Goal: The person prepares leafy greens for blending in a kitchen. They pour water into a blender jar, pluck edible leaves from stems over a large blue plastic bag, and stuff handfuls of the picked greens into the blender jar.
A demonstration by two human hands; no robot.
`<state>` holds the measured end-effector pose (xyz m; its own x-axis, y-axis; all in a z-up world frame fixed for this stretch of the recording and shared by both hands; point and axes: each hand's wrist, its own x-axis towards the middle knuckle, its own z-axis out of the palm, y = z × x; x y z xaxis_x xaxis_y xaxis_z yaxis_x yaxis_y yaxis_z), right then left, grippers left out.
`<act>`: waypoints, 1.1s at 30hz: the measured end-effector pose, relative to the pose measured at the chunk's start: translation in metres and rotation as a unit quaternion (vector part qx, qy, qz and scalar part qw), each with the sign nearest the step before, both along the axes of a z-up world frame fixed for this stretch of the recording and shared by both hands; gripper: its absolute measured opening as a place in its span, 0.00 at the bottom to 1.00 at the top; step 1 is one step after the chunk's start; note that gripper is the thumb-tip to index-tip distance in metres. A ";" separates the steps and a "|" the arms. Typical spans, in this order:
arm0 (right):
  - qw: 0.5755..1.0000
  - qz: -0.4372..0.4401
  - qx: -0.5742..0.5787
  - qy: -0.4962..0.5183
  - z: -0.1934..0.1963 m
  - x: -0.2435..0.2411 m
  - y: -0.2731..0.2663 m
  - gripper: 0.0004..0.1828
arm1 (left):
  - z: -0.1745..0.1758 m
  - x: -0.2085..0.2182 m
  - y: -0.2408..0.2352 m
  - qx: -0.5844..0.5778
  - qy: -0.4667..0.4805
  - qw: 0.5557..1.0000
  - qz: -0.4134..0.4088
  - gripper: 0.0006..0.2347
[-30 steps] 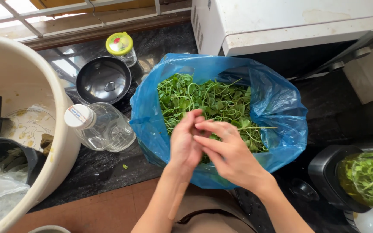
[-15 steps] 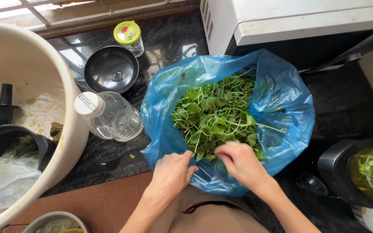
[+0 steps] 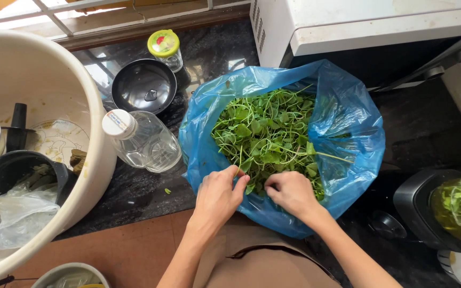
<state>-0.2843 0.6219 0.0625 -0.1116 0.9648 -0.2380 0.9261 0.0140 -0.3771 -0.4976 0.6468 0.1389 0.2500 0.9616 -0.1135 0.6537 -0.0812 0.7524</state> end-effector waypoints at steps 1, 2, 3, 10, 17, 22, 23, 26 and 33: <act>0.999 -0.035 0.002 0.035 0.008 0.002 -0.001 0.11 | 0.001 0.000 0.001 -0.014 0.001 1.000 0.001 0.09; 0.995 -0.069 0.003 0.070 0.016 0.004 -0.003 0.11 | 0.001 0.000 0.002 -0.027 0.001 1.000 0.001 0.09; 0.995 -0.071 0.004 0.069 0.021 0.006 -0.003 0.11 | 0.001 0.001 0.003 -0.027 0.000 1.000 0.000 0.09; 0.993 -0.003 0.042 -0.109 0.002 -0.002 -0.009 0.19 | 0.002 0.007 0.001 -0.028 0.020 0.999 -0.014 0.09; 0.986 0.064 0.038 -0.152 -0.101 -0.008 0.010 0.06 | 0.000 0.002 -0.002 -0.026 0.021 0.999 -0.004 0.09; 0.996 -0.023 0.018 0.081 -0.040 0.003 0.008 0.07 | 0.003 -0.002 -0.002 -0.002 0.016 1.000 0.016 0.09; 0.982 -0.065 -0.006 0.179 -0.029 0.010 0.004 0.09 | 0.005 0.000 -0.003 0.002 0.011 1.000 0.017 0.09; 0.906 -0.125 -0.056 0.400 -0.002 0.021 -0.005 0.09 | 0.008 0.009 -0.001 -0.008 -0.023 1.000 0.003 0.09; 0.874 -0.158 -0.021 0.460 0.049 0.022 -0.008 0.07 | 0.029 0.040 0.001 -0.036 -0.138 0.989 -0.041 0.12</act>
<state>-0.2626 0.6135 0.1117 -0.0039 0.9747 -0.2235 0.1867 -0.2188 -0.9577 -0.4580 0.6480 0.1674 0.3579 0.9286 -0.0978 0.4167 -0.0651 0.9067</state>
